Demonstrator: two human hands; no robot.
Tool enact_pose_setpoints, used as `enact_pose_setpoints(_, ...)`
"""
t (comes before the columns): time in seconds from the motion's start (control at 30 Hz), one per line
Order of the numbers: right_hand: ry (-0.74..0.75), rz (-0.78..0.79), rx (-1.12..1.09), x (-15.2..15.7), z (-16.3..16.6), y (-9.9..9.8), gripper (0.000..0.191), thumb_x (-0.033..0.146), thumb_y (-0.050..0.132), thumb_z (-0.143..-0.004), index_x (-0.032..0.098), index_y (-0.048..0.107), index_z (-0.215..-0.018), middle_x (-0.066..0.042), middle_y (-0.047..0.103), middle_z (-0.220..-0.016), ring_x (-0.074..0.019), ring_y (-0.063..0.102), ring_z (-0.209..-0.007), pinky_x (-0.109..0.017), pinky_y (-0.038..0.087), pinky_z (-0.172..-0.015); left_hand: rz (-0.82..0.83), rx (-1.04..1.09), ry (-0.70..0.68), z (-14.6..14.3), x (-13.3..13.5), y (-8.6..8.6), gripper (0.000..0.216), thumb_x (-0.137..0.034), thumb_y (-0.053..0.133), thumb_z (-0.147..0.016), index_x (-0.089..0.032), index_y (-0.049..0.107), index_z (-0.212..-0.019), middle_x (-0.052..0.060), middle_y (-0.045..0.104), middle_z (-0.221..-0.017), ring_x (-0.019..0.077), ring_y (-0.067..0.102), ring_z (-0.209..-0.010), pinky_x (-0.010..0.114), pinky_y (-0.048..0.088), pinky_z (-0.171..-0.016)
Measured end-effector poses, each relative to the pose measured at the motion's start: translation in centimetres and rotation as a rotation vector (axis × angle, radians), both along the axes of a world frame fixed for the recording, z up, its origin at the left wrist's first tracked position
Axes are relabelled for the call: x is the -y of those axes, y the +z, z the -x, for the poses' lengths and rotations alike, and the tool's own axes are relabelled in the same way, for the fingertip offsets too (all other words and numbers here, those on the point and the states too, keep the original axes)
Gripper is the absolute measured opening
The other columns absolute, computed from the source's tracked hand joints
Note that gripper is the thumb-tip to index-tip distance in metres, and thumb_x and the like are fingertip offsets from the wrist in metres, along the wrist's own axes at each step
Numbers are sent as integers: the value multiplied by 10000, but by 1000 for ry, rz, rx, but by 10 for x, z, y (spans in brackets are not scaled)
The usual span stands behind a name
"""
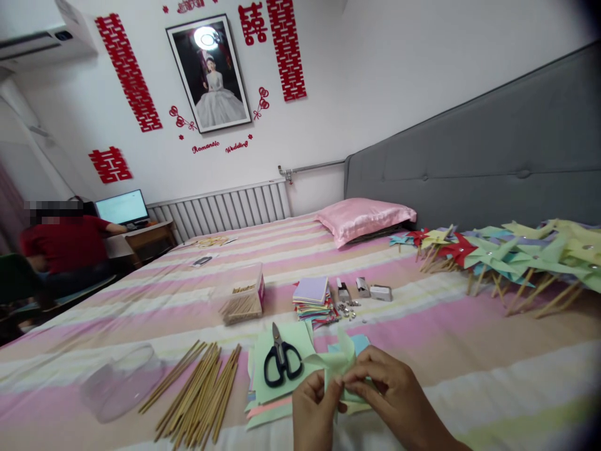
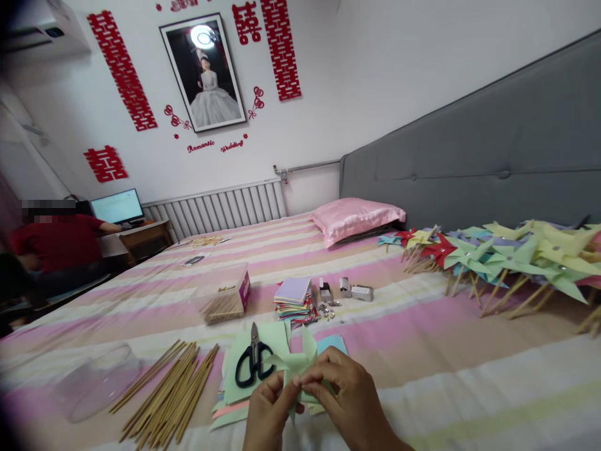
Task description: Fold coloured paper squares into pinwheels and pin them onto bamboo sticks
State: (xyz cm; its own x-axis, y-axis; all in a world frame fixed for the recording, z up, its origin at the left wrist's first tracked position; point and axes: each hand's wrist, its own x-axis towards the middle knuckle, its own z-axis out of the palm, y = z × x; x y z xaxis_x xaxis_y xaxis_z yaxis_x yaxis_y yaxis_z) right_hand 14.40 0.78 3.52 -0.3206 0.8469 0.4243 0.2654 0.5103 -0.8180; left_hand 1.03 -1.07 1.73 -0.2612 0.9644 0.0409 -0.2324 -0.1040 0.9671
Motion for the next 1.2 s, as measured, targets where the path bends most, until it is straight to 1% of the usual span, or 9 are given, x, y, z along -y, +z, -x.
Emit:
enact_pose_setpoints(0.1, -27, 19, -10, -1, 0, -1, 155, 275, 588, -796, 197, 692, -712, -12, 561, -693, -139, 567, -633, -224, 417, -569, -2, 5, -12, 0, 1, 0, 295, -388, 759, -560, -103, 719, -630, 35, 633, -511, 100, 498, -471, 178, 409, -424)
enact_pose_setpoints(0.2, -35, 30, -18, -1, -1, -1, 171, 291, 593, -790, 188, 679, -684, -10, 554, -683, -138, 559, -621, -227, 410, -563, 0, 7, -19, 0, 1, 0, 284, -382, 758, -567, -105, 707, -607, 31, 631, -514, 95, 492, -467, 177, 409, -423)
enact_pose_setpoints(0.5, -2, 38, 27, 1, -2, 4, 218, 313, 534, -832, 184, 645, -696, -9, 555, -722, -137, 553, -652, -233, 405, -589, -14, -3, -31, 2, 0, -1, 280, -378, 752, -580, -105, 702, -611, 32, 634, -520, 96, 492, -472, 186, 419, -439)
enact_pose_setpoints(1.2, 8, 41, 19, 1, -2, 5, 223, 295, 523, -838, 183, 621, -671, -9, 548, -719, -142, 548, -666, -234, 402, -597, -33, -24, -46, 1, 1, 0, 259, -374, 744, -593, -119, 717, -632, 21, 620, -516, 106, 500, -491, 194, 421, -450)
